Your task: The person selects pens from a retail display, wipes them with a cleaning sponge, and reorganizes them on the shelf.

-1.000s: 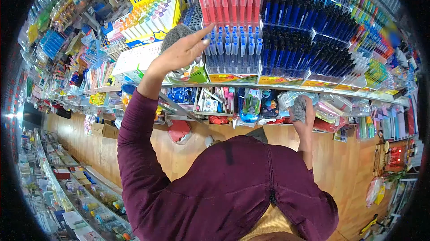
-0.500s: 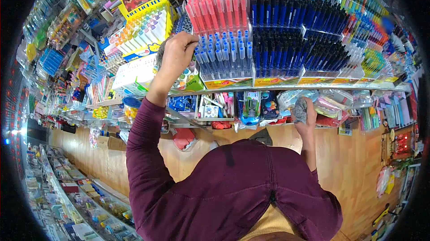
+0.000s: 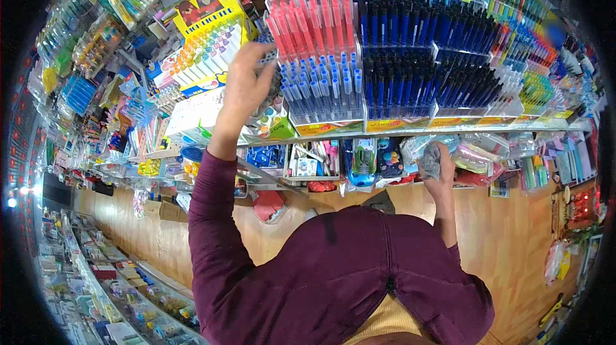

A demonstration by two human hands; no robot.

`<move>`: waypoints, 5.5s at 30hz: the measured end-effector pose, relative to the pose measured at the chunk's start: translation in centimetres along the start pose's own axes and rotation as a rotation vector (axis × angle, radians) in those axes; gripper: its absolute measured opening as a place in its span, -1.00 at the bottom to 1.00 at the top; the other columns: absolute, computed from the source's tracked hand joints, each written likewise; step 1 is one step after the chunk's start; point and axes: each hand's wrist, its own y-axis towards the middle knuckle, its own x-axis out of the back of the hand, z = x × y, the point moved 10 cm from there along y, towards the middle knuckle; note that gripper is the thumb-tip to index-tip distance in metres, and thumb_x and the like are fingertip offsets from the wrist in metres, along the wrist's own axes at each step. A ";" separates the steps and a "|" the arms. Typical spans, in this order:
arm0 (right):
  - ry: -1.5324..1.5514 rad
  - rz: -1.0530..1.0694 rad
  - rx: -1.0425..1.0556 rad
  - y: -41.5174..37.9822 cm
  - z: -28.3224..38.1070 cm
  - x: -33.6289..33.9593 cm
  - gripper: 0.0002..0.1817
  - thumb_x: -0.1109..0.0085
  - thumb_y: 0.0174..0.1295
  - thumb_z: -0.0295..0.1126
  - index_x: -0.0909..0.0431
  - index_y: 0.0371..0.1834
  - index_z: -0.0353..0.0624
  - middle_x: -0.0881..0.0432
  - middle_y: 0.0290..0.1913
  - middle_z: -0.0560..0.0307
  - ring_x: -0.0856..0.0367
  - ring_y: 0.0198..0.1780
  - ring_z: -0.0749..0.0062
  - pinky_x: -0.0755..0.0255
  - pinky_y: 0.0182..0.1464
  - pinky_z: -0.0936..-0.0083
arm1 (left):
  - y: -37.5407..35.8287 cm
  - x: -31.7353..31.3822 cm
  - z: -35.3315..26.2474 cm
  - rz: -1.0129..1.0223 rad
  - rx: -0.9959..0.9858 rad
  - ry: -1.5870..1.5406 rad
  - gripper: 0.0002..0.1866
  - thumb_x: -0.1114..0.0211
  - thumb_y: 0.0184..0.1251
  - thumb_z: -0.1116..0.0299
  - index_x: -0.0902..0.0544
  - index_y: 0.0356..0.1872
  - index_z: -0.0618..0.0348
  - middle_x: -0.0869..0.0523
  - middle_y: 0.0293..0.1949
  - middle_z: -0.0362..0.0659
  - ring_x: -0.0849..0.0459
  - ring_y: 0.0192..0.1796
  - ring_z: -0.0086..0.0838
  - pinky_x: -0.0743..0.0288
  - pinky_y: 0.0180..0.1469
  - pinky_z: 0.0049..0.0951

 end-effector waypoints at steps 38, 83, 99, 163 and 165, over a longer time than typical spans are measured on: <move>-0.162 -0.664 0.096 -1.8 2.2 9.1 -0.49 -0.33 -0.03 -0.49 -0.35 0.02 -0.31 -0.50 -0.14 -0.08 -0.50 -0.12 0.13 -0.35 0.00 0.35 | 9.2 -6.1 -5.0 0.024 -0.269 0.387 -0.51 -0.16 0.26 0.10 -0.46 0.13 0.15 -0.55 0.08 0.01 -0.51 0.12 -0.12 -0.37 0.15 -0.24; -0.176 -1.042 0.267 6.2 6.6 10.9 -0.51 0.02 -0.16 -0.63 -0.49 -0.03 -0.23 -0.46 -0.03 -0.06 -0.38 0.07 0.00 -0.17 0.20 0.15 | 8.8 -5.0 -4.9 -0.156 -0.310 0.346 -0.50 -0.27 0.12 0.04 -0.55 0.01 0.16 -0.62 -0.03 -0.05 -0.58 0.00 -0.20 -0.46 0.00 -0.26; -0.196 -0.871 0.182 5.2 3.6 9.2 -0.54 -0.09 -0.20 -0.63 -0.52 -0.09 -0.25 -0.46 -0.01 -0.07 -0.41 0.05 -0.01 -0.25 0.14 0.18 | 8.9 -5.2 -4.7 -0.141 -0.271 0.371 -0.54 -0.21 0.19 0.04 -0.55 0.03 0.08 -0.62 -0.01 -0.07 -0.57 0.04 -0.21 -0.44 0.04 -0.28; -0.527 -0.624 0.374 2.1 -1.8 1.2 -0.83 -0.08 -0.24 -0.60 -0.45 -0.48 -0.19 -0.45 -0.14 -0.12 -0.40 -0.10 -0.04 -0.34 -0.07 0.19 | 8.8 -5.3 -5.0 -0.060 -0.336 0.369 -0.52 -0.18 0.24 0.10 -0.48 0.12 0.15 -0.57 0.04 0.02 -0.53 0.09 -0.11 -0.39 0.11 -0.24; -0.490 -0.697 0.168 3.0 -7.3 6.6 -0.69 -0.04 -0.29 -0.64 -0.48 -0.35 -0.21 -0.44 -0.06 -0.17 -0.35 -0.04 -0.11 -0.28 0.02 0.14 | 8.8 -5.5 -4.8 -0.042 -0.327 0.370 -0.52 -0.18 0.24 0.11 -0.48 0.12 0.16 -0.57 0.05 0.03 -0.52 0.09 -0.10 -0.38 0.12 -0.24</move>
